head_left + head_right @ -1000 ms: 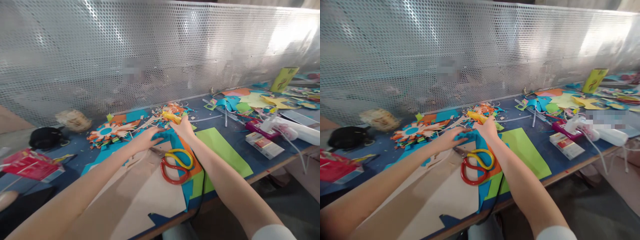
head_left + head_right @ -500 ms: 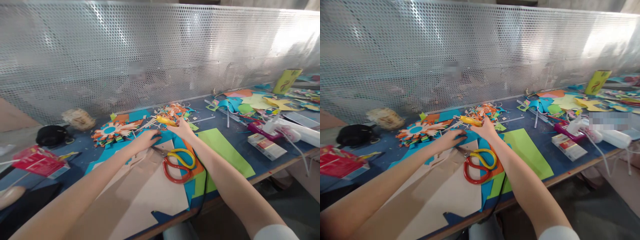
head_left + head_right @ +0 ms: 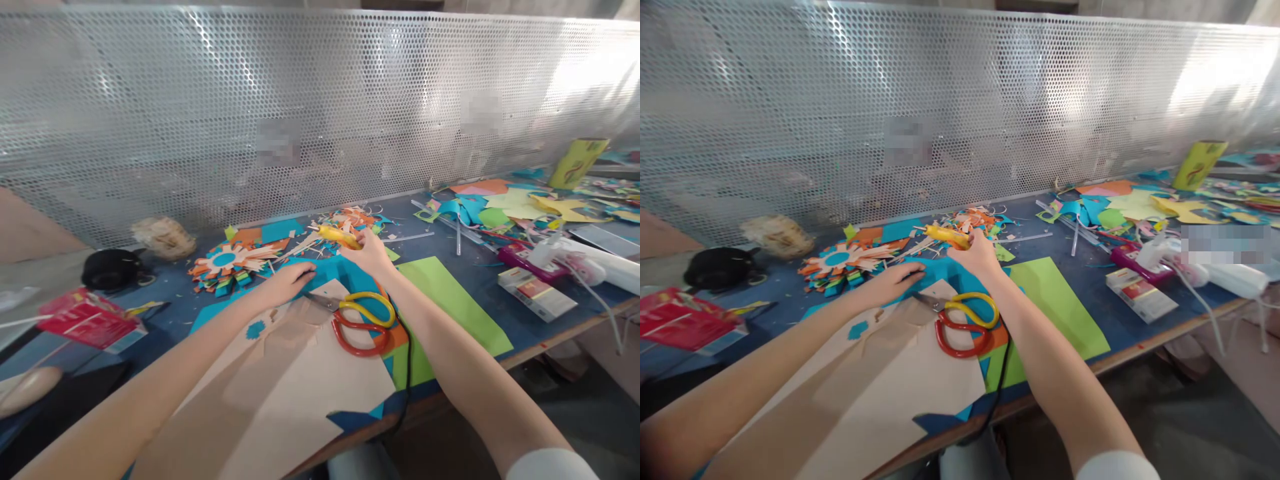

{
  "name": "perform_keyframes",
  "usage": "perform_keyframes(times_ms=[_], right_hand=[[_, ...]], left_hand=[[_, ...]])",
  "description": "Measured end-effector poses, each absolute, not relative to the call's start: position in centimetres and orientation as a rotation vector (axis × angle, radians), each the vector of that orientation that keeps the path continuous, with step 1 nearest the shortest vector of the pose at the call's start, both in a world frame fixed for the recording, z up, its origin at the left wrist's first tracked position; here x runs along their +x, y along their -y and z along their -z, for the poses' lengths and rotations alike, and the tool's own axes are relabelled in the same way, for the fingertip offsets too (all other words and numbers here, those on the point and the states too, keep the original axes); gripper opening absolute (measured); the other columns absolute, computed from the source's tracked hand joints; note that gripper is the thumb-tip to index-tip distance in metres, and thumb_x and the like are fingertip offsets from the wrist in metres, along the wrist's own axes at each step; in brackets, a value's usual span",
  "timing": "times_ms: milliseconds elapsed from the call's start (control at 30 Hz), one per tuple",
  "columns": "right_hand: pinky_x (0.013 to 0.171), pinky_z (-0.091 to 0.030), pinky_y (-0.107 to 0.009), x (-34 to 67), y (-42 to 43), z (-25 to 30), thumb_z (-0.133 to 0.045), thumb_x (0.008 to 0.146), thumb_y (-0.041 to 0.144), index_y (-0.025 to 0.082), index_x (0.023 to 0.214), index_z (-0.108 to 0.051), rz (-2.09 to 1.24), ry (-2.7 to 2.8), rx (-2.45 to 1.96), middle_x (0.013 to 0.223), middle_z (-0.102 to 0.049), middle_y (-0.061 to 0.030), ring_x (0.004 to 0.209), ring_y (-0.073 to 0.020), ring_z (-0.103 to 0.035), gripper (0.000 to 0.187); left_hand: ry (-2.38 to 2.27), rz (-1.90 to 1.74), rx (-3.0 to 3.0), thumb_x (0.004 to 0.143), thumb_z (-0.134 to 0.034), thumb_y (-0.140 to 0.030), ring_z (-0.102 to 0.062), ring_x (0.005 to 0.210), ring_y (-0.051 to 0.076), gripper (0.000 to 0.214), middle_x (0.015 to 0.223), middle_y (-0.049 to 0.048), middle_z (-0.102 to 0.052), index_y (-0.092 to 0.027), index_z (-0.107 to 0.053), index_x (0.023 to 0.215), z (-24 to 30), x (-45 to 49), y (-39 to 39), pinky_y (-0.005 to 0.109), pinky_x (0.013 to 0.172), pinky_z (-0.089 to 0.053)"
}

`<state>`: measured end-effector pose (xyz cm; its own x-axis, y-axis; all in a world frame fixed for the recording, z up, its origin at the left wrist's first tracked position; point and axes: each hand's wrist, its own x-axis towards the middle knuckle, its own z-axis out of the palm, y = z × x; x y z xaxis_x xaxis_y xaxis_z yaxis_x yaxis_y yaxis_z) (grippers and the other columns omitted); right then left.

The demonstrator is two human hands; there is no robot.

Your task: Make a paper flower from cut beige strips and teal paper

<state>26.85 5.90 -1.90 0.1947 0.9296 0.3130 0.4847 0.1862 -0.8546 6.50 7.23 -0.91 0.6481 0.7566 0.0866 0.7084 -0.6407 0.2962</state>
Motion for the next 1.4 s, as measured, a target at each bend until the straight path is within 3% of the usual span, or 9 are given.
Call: perform_keyframes(times_ms=[200, 333, 467, 767, 1067, 1233, 1400], right_hand=[[0.059, -0.037, -0.026, 27.5, -5.9, 2.0, -0.062, 0.057, 0.043, 0.022, 0.071, -0.035, -0.543, 1.485, -1.46, 0.068, -0.047, 0.0042, 0.064, -0.0133, -0.048, 0.037], [0.058, -0.038, -0.025, 27.5, -6.1, 2.2, -0.056, 0.063, 0.045, 0.022, 0.075, -0.036, -0.585, 1.471, -1.475, 0.069, -0.048, 0.0044, 0.064, -0.0124, -0.049, 0.033], [0.057, -0.038, -0.026, 27.1, -5.9, 2.2, -0.063, 0.056, 0.045, 0.022, 0.07, -0.038, -0.637, 1.535, -1.512, 0.065, -0.046, 0.0046, 0.064, -0.014, -0.049, 0.038], [0.064, -0.04, -0.029, 26.9, -5.4, 1.9, -0.062, 0.058, 0.046, 0.022, 0.07, -0.038, -0.643, 1.579, -1.552, 0.071, -0.046, 0.0022, 0.073, -0.0173, -0.05, 0.036], [0.063, -0.041, -0.029, 26.7, -5.0, 1.6, -0.059, 0.062, 0.048, 0.021, 0.074, -0.041, -0.589, 1.615, -1.589, 0.072, -0.049, 0.0012, 0.072, -0.0178, -0.053, 0.035], [0.065, -0.043, -0.029, 26.9, -4.9, 1.4, -0.056, 0.067, 0.048, 0.02, 0.085, -0.042, -0.505, 1.653, -1.643, 0.081, -0.056, -0.0025, 0.078, -0.0198, -0.056, 0.035], [0.072, -0.043, -0.037, 27.8, -4.6, 0.8, -0.05, 0.072, 0.039, 0.017, 0.101, -0.041, -0.401, 1.65, -1.816, 0.097, -0.059, -0.013, 0.091, -0.0289, -0.057, 0.037]], left_hand=[[-1.1, -0.322, 2.812, 0.082, -0.041, -0.033, -0.051, 0.102, 0.024, 0.032, 0.109, 0.014, -0.057, -0.014, -0.057, 0.103, 2.4, 6.7, -7.4, 0.037, 0.09, -0.041], [-1.091, -0.42, 2.777, 0.086, -0.032, -0.032, -0.054, 0.096, 0.021, 0.032, 0.1, 0.0122, -0.059, -0.015, -0.057, 0.098, 2.9, 7.1, -7.2, 0.035, 0.086, -0.044], [-1.236, -0.382, 2.689, 0.087, -0.023, -0.027, -0.059, 0.086, 0.022, 0.037, 0.094, 0.013, -0.063, -0.013, -0.056, 0.097, 3.0, 7.9, -7.2, 0.036, 0.077, -0.047], [-1.157, -0.341, 2.684, 0.087, -0.025, -0.029, -0.058, 0.099, 0.021, 0.038, 0.107, 0.0112, -0.063, -0.015, -0.057, 0.1, 2.4, 7.2, -6.8, 0.034, 0.086, -0.045], [-1.104, -0.389, 2.676, 0.087, -0.027, -0.031, -0.06, 0.093, 0.021, 0.034, 0.101, 0.0103, -0.065, -0.016, -0.056, 0.099, 2.8, 8.8, -5.8, 0.034, 0.082, -0.046], [-1.121, -0.34, 2.722, 0.088, -0.026, -0.032, -0.06, 0.094, 0.022, 0.036, 0.102, 0.0098, -0.064, -0.017, -0.056, 0.102, 2.6, 9.1, -5.2, 0.034, 0.083, -0.046], [-1.209, -0.263, 2.816, 0.088, -0.025, -0.031, -0.06, 0.087, 0.022, 0.037, 0.093, 0.0102, -0.064, -0.017, -0.057, 0.1, 3.2, 7.8, -6.1, 0.033, 0.077, -0.046]])
